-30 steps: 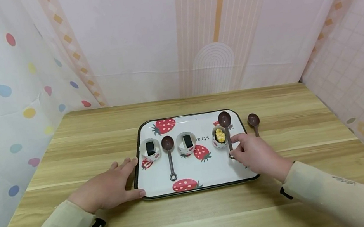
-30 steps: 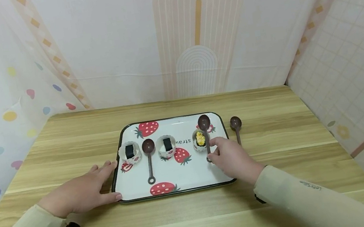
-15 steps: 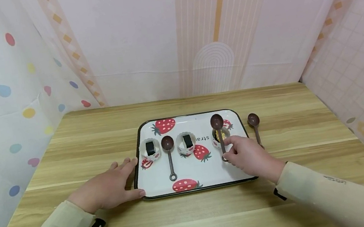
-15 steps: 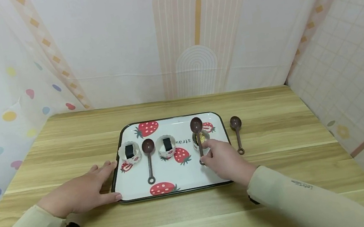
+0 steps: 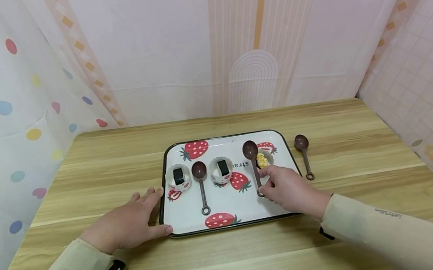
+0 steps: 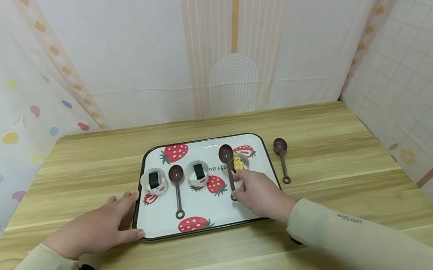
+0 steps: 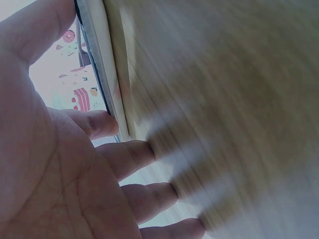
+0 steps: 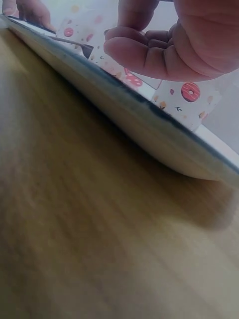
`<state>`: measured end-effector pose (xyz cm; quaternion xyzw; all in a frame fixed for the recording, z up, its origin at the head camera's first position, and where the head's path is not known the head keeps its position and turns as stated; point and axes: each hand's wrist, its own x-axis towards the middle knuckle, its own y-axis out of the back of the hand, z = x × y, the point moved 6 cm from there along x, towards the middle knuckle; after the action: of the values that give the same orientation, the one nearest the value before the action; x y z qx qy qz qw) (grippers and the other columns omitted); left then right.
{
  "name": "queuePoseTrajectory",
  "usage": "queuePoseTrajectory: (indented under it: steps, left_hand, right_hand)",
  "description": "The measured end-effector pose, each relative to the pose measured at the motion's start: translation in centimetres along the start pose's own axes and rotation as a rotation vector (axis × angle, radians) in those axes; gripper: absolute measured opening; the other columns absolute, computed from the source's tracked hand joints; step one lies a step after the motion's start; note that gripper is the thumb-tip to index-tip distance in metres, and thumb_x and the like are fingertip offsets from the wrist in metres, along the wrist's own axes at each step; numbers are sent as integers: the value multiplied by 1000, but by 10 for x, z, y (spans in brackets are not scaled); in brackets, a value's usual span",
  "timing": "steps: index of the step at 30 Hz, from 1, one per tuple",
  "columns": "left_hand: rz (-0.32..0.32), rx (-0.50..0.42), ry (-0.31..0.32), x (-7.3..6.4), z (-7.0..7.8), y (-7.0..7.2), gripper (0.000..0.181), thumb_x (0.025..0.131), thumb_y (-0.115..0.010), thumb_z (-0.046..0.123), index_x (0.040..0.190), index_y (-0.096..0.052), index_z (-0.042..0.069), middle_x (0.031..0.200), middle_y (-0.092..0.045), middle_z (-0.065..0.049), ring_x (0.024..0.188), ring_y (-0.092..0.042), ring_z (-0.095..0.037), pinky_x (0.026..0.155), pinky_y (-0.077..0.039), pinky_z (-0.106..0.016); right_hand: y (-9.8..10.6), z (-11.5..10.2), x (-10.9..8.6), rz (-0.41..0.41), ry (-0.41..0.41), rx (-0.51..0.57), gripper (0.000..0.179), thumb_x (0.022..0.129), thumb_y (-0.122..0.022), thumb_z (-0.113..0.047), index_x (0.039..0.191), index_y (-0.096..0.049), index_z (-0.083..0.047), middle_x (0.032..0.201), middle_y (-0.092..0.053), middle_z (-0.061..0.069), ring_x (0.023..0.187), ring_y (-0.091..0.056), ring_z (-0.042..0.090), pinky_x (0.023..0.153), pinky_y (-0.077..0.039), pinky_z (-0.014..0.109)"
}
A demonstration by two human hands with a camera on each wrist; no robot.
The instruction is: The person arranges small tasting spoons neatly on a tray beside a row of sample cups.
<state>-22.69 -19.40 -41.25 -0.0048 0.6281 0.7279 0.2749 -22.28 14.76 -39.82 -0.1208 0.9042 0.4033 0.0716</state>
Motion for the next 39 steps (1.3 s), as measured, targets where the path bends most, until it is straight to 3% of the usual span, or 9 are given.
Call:
queuePoseTrajectory:
  steps: [9,22,39]
  left_hand:
    - [-1,5,-3,0,0,0,115,86,-66,79,164,-31,2,166,-33,-32,148,-32,-65,110,-42,-73]
    - [4,-5,-10,-1,1,1,116,87,-65,79,165,-28,2,167,-30,-31,148,-29,-65,111,-40,-74]
    - [2,-10,-12,-1,1,1,116,87,-65,79,165,-28,1,167,-30,-32,148,-29,-65,112,-39,-74]
  right_hand:
    - [-8,-1,4,-28,-10,10,38,99,-72,-11,135,-65,-4,71,-65,1,55,-46,12,48,-34,24]
    - [-15,-3,8,-31,-14,-60,29,98,-73,-14,127,-69,-9,71,-66,-2,56,-49,12,49,-36,25]
    - [-22,-2,11,-52,-32,-82,26,98,-75,-13,122,-69,-6,77,-68,1,64,-58,15,53,-46,26]
